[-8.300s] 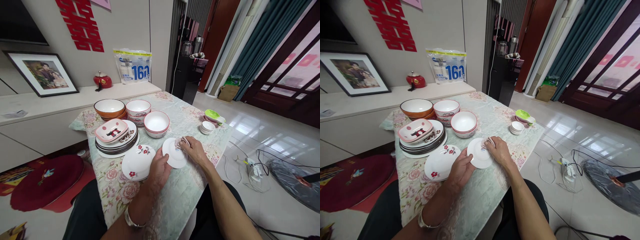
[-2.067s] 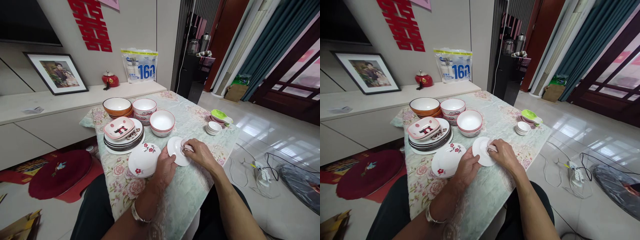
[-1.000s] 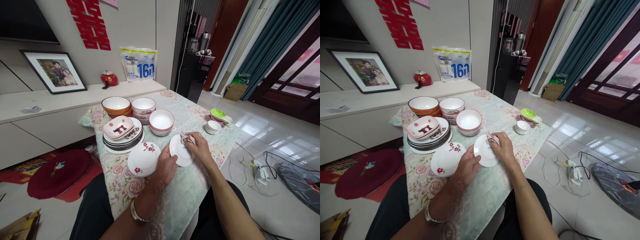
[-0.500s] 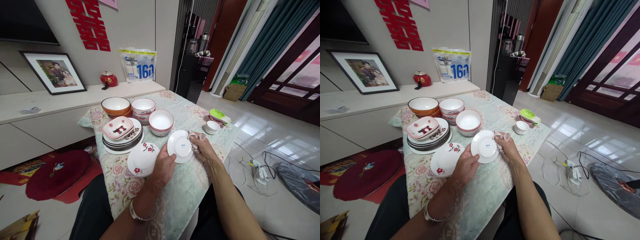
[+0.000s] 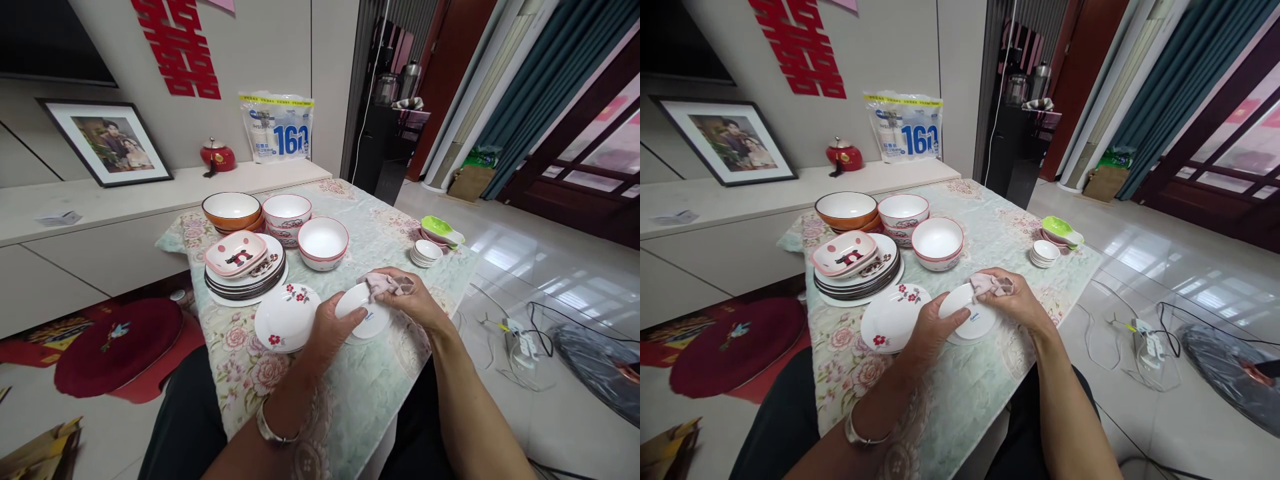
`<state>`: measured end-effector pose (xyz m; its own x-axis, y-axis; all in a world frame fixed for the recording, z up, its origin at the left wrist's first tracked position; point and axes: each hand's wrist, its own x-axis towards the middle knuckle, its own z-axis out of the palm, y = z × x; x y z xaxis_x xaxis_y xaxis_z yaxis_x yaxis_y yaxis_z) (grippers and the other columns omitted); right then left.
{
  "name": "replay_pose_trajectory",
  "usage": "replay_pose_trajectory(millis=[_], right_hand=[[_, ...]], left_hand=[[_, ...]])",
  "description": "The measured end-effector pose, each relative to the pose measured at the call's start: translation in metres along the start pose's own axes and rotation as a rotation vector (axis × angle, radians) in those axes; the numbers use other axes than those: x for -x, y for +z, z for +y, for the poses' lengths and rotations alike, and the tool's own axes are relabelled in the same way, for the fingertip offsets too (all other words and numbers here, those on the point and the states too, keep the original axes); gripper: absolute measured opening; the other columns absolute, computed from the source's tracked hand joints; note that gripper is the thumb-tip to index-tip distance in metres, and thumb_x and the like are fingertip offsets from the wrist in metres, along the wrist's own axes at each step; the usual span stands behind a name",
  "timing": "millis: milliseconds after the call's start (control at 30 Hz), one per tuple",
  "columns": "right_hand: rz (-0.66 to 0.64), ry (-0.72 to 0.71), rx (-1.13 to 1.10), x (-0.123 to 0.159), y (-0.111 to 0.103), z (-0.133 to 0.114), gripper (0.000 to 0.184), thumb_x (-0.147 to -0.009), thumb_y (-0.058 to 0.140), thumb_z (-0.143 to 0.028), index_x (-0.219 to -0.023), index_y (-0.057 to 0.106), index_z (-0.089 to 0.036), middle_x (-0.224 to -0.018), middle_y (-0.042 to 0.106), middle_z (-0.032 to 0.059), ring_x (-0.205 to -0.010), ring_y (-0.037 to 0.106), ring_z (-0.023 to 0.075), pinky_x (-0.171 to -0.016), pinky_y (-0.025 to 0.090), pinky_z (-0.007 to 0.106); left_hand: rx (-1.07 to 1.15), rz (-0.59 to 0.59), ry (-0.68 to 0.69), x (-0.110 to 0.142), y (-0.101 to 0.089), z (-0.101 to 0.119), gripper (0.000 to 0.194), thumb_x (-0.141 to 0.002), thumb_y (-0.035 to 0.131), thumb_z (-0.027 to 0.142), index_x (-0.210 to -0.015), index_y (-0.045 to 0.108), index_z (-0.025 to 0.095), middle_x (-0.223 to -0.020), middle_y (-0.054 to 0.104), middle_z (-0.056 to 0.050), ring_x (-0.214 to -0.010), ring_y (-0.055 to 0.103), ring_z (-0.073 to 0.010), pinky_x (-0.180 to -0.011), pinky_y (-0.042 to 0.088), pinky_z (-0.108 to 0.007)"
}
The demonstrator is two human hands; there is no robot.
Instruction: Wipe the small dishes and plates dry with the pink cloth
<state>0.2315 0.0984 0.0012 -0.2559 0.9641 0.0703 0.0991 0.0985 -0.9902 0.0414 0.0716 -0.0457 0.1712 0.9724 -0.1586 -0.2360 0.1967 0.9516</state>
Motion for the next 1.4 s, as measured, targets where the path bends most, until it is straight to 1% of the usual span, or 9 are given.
replay_pose_trajectory(millis=[200,433,567,700,800,933,1000,1233,1400], right_hand=[[-0.021,0.121,-0.200,-0.006,-0.001,0.014,0.034,-0.065,0.085,-0.034,-0.093,0.072,-0.018,-0.086,0.072,0.0037,-0.076,0.065,0.0191,-0.070,0.051,0.029],[-0.070,0.196,-0.336,-0.005,0.001,0.018,0.031,-0.064,0.083,-0.038,-0.085,0.072,-0.018,-0.079,0.072,0.0048,-0.066,0.062,0.0176,-0.063,0.050,0.029],[-0.014,0.176,-0.381,-0.008,0.003,0.022,0.029,-0.062,0.084,-0.036,-0.081,0.071,-0.017,-0.074,0.069,0.0038,-0.062,0.059,0.0157,-0.058,0.047,0.026],[0.100,0.129,-0.387,-0.008,-0.001,0.020,0.027,-0.061,0.085,-0.029,-0.081,0.071,-0.016,-0.072,0.067,0.0016,-0.060,0.057,0.0141,-0.056,0.045,0.025],[0.092,0.106,-0.260,-0.002,-0.005,0.014,0.024,-0.064,0.084,-0.026,-0.082,0.071,-0.017,-0.070,0.065,0.0005,-0.060,0.055,0.0133,-0.055,0.041,0.023],[0.030,0.090,-0.108,0.002,-0.005,0.007,0.026,-0.065,0.084,-0.029,-0.085,0.072,-0.018,-0.077,0.067,0.0016,-0.067,0.058,0.0159,-0.060,0.044,0.025],[0.021,0.095,-0.108,0.001,-0.003,0.007,0.031,-0.063,0.085,-0.031,-0.089,0.073,-0.019,-0.081,0.069,0.0025,-0.071,0.060,0.0179,-0.063,0.046,0.027],[-0.028,0.155,-0.317,-0.005,0.002,0.016,0.026,-0.063,0.084,-0.034,-0.081,0.071,-0.019,-0.070,0.065,0.0003,-0.060,0.056,0.0143,-0.055,0.042,0.024],[-0.130,0.169,-0.394,-0.003,0.009,0.018,0.036,-0.065,0.081,-0.033,-0.097,0.074,-0.019,-0.081,0.071,0.0038,-0.068,0.062,0.0179,-0.069,0.051,0.030]], left_hand=[[0.212,0.086,0.024,0.001,0.008,-0.007,0.046,-0.063,0.084,0.039,-0.099,0.072,0.014,-0.080,0.074,-0.004,-0.069,0.066,-0.0178,-0.068,0.053,-0.029],[0.518,0.208,0.047,0.004,0.013,0.003,0.052,-0.063,0.085,0.034,-0.108,0.067,0.015,-0.091,0.076,-0.005,-0.081,0.070,-0.0210,-0.080,0.053,-0.034],[0.571,0.169,0.038,0.002,0.012,0.005,0.056,-0.064,0.085,0.030,-0.114,0.065,0.016,-0.096,0.076,-0.006,-0.086,0.070,-0.0221,-0.085,0.053,-0.036],[0.510,0.023,0.029,0.002,0.011,0.002,0.050,-0.064,0.084,0.028,-0.109,0.067,0.014,-0.099,0.075,-0.008,-0.090,0.069,-0.0223,-0.087,0.051,-0.035],[0.369,-0.042,0.011,0.002,0.007,0.000,0.044,-0.067,0.082,0.032,-0.105,0.069,0.014,-0.093,0.076,-0.006,-0.082,0.068,-0.0211,-0.080,0.052,-0.034],[0.081,-0.010,0.003,0.001,0.000,-0.002,0.043,-0.066,0.083,0.038,-0.100,0.072,0.014,-0.081,0.074,-0.004,-0.071,0.066,-0.0198,-0.068,0.051,-0.030],[0.049,0.020,0.008,0.001,-0.001,-0.002,0.042,-0.065,0.083,0.039,-0.097,0.073,0.015,-0.078,0.073,-0.004,-0.069,0.065,-0.0196,-0.065,0.050,-0.029],[0.441,0.155,0.065,0.003,0.013,0.002,0.044,-0.062,0.085,0.031,-0.100,0.070,0.015,-0.086,0.076,-0.003,-0.076,0.069,-0.0193,-0.077,0.053,-0.032],[0.588,0.228,0.067,0.002,0.010,0.011,0.058,-0.065,0.084,0.030,-0.118,0.063,0.019,-0.099,0.076,-0.005,-0.094,0.071,-0.0238,-0.090,0.051,-0.037]])
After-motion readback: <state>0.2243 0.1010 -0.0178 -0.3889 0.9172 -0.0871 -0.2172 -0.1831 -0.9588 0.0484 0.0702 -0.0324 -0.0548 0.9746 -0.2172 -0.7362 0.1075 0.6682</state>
